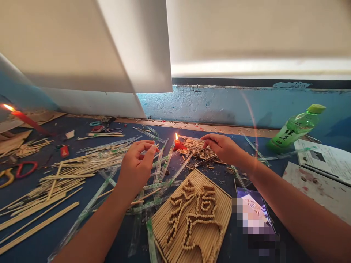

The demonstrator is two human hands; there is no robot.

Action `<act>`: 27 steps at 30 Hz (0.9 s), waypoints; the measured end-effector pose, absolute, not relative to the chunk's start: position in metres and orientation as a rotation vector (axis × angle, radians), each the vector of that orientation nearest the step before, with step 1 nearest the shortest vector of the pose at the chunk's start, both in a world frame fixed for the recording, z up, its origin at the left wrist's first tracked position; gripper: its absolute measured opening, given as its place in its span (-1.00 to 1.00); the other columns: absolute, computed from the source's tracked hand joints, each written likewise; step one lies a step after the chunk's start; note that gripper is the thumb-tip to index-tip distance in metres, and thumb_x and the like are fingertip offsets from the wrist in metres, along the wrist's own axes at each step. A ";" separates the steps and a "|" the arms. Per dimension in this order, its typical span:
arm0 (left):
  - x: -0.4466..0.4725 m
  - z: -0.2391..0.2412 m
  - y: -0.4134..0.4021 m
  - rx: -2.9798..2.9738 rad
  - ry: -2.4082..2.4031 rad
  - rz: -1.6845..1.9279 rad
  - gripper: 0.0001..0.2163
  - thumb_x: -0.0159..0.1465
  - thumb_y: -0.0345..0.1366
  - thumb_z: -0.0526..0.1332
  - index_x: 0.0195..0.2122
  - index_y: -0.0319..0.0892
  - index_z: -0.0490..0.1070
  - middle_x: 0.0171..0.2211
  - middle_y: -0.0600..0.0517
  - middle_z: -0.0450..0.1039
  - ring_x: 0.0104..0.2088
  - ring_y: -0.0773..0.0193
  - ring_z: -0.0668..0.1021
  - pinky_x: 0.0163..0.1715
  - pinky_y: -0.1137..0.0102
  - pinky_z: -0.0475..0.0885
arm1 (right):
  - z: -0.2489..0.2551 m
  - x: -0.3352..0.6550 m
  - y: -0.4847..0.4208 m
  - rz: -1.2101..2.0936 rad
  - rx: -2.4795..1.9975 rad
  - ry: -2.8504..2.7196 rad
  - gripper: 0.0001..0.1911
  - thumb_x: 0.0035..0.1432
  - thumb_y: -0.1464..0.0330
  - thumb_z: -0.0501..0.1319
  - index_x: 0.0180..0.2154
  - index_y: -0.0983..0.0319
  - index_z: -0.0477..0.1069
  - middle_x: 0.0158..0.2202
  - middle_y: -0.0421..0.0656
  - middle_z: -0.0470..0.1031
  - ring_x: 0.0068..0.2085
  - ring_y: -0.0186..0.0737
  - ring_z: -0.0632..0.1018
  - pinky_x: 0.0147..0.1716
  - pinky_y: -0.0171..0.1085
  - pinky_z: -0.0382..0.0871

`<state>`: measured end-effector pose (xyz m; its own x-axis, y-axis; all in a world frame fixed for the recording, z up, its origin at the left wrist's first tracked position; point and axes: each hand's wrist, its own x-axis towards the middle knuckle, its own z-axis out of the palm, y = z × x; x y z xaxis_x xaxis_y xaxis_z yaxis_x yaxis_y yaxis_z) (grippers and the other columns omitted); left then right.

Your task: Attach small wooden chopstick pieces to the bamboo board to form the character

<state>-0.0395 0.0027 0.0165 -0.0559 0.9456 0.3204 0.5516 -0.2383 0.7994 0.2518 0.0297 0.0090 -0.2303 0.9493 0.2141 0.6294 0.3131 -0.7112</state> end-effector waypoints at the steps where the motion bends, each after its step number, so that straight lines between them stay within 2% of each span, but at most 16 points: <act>1: -0.039 0.017 0.002 1.751 1.561 1.194 -0.76 0.33 -0.11 0.18 -0.32 -0.14 0.53 -0.08 -0.06 0.52 -0.10 0.09 0.53 -0.29 0.35 0.42 | 0.007 0.251 0.030 0.645 -1.398 -1.960 -0.72 0.34 0.31 0.06 -0.07 0.23 0.49 -0.25 -0.10 0.62 -0.46 -0.29 0.41 -0.42 -0.25 0.23; 4: -0.035 0.016 0.000 1.659 1.513 1.070 -0.75 0.25 -0.06 0.29 -0.27 -0.14 0.57 -0.35 0.00 0.58 -0.37 0.18 0.52 -0.50 0.40 0.31 | 0.003 0.249 0.032 0.628 -1.409 -1.967 -0.71 0.34 0.32 0.05 -0.06 0.23 0.49 -0.25 -0.11 0.62 -0.43 -0.27 0.44 -0.39 -0.25 0.25; 8: -0.028 0.015 -0.005 1.602 1.459 1.000 -0.75 0.15 -0.08 0.39 -0.30 -0.16 0.62 -0.51 0.05 0.53 -0.54 0.29 0.42 -0.57 0.41 0.24 | 0.000 0.246 0.032 0.626 -1.420 -1.956 -0.70 0.33 0.33 0.05 -0.04 0.24 0.49 -0.24 -0.10 0.62 -0.37 -0.25 0.47 -0.34 -0.24 0.27; 11: -0.025 0.014 -0.007 1.536 1.428 0.949 -0.75 0.13 -0.08 0.41 -0.28 -0.15 0.65 -0.55 0.06 0.51 -0.56 0.32 0.38 -0.58 0.43 0.22 | -0.002 0.246 0.033 0.638 -1.411 -1.943 -0.69 0.34 0.33 0.05 -0.03 0.25 0.48 -0.23 -0.09 0.62 -0.36 -0.24 0.48 -0.33 -0.24 0.28; 17: -0.022 0.015 -0.006 1.490 1.475 0.870 -0.74 0.11 -0.08 0.43 -0.28 -0.14 0.67 -0.52 0.04 0.56 -0.59 0.36 0.37 -0.62 0.46 0.20 | -0.010 0.248 0.037 0.677 -1.396 -1.902 -0.68 0.35 0.29 0.04 -0.05 0.25 0.49 -0.25 -0.09 0.62 -0.49 -0.32 0.40 -0.48 -0.27 0.22; 21: -0.021 0.012 -0.004 1.496 1.440 0.874 -0.74 0.10 -0.09 0.43 -0.29 -0.14 0.68 -0.49 0.02 0.59 -0.52 0.33 0.44 -0.56 0.47 0.26 | -0.012 0.249 0.039 0.692 -1.393 -1.895 -0.69 0.35 0.29 0.04 -0.04 0.23 0.49 -0.24 -0.11 0.63 -0.46 -0.31 0.42 -0.48 -0.27 0.22; 27: -0.020 0.010 -0.005 1.489 1.394 0.872 -0.78 0.08 -0.13 0.46 -0.27 -0.07 0.69 -0.53 0.05 0.58 -0.54 0.36 0.38 -0.58 0.48 0.22 | -0.009 0.249 0.039 0.681 -1.397 -1.909 -0.71 0.33 0.33 0.06 -0.05 0.22 0.50 -0.25 -0.12 0.63 -0.42 -0.28 0.44 -0.44 -0.26 0.25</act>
